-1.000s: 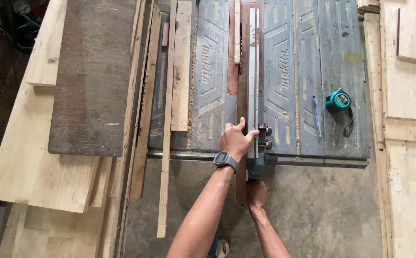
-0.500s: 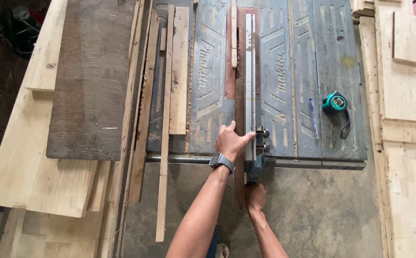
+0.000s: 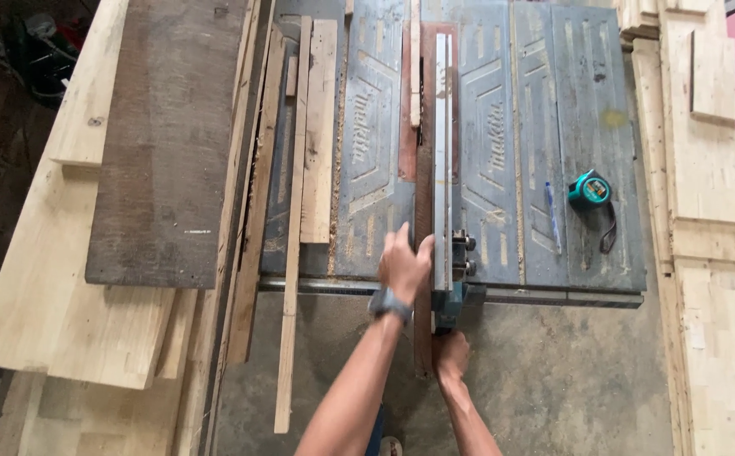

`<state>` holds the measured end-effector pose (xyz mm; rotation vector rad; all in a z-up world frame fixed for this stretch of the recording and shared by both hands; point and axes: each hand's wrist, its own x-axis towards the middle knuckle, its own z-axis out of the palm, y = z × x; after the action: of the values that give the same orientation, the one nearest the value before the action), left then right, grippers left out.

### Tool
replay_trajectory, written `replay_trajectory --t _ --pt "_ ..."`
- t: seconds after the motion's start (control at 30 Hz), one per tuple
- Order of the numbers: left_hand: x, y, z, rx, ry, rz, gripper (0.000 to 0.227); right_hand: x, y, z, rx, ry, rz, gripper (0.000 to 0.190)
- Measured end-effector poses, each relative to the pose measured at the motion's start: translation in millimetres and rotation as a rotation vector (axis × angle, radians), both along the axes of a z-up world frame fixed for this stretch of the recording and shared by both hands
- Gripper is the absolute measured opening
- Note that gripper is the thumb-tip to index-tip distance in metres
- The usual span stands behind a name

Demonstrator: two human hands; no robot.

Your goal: Cutting long wooden pieces into thin strips using a miter saw and a table saw

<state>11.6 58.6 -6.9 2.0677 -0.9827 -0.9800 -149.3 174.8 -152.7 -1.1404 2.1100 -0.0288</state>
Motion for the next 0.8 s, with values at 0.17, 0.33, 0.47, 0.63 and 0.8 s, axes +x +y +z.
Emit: replay_trajectory --t 0.17,0.33,0.47,0.63,0.8 --pt "-16 71 42 0.283 -0.002 -0.142 0.055 -3 -4 3 -0.001 -0.033 -0.004 0.032" --pt "-33 109 14 0.17 0.031 -0.078 0.087 -2 -10 15 0.068 -0.073 -0.08 0.033" --pt "-43 117 -3 0.044 -0.135 -0.057 0.078 -1 -10 17 0.123 -0.071 -0.09 0.03" --pt "-45 117 1 0.046 -0.183 -0.139 0.098 -8 -8 -18 0.091 -0.066 -0.045 0.04" --pt "-41 114 -6 0.045 -0.093 -0.159 0.1 -7 -12 -14 0.108 -0.052 0.001 0.04"
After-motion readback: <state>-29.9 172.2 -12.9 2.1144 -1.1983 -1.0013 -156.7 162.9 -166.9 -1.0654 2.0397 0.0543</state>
